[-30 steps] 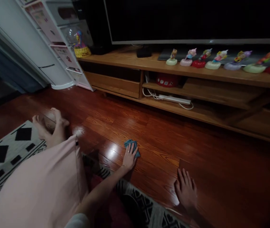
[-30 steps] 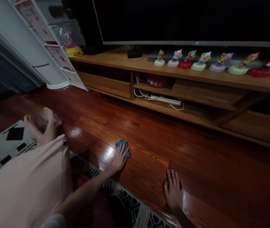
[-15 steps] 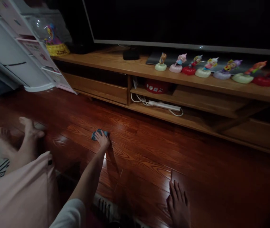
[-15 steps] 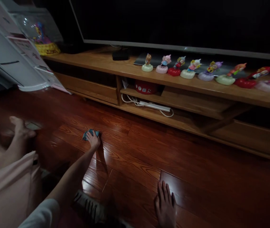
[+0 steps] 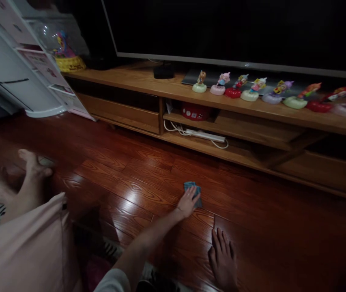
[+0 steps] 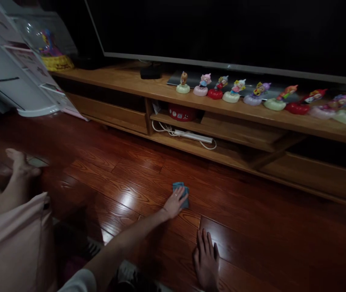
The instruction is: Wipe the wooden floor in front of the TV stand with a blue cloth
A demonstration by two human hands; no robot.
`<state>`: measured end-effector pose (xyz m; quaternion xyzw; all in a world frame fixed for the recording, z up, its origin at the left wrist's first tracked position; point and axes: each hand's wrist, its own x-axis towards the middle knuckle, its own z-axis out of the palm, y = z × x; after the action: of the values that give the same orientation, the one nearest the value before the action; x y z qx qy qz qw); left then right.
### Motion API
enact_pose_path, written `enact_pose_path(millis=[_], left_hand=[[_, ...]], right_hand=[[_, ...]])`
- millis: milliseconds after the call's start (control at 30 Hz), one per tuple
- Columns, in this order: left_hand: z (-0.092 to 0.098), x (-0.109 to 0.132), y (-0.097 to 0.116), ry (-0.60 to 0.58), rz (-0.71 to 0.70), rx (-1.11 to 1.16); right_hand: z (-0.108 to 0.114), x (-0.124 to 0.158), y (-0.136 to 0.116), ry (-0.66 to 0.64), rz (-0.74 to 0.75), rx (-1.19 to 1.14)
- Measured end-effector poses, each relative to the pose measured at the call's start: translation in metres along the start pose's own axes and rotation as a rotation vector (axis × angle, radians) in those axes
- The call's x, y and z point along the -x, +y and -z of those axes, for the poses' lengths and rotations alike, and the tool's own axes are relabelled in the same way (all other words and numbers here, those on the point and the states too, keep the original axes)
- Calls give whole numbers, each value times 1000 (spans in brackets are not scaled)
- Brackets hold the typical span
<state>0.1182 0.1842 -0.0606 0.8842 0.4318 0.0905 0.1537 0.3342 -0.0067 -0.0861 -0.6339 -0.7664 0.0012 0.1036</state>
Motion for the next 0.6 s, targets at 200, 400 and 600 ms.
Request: enact_pose_path(millis=[200, 400, 600], left_hand=[[-4, 65, 30, -97, -235, -23], [39, 130, -64, -32, 147, -122], [55, 213, -123, 263, 718, -219]], right_hand=[[-2, -4, 0, 23, -10, 11], [-15, -5, 4, 63, -23, 8], [-31, -10, 10, 86, -39, 1]])
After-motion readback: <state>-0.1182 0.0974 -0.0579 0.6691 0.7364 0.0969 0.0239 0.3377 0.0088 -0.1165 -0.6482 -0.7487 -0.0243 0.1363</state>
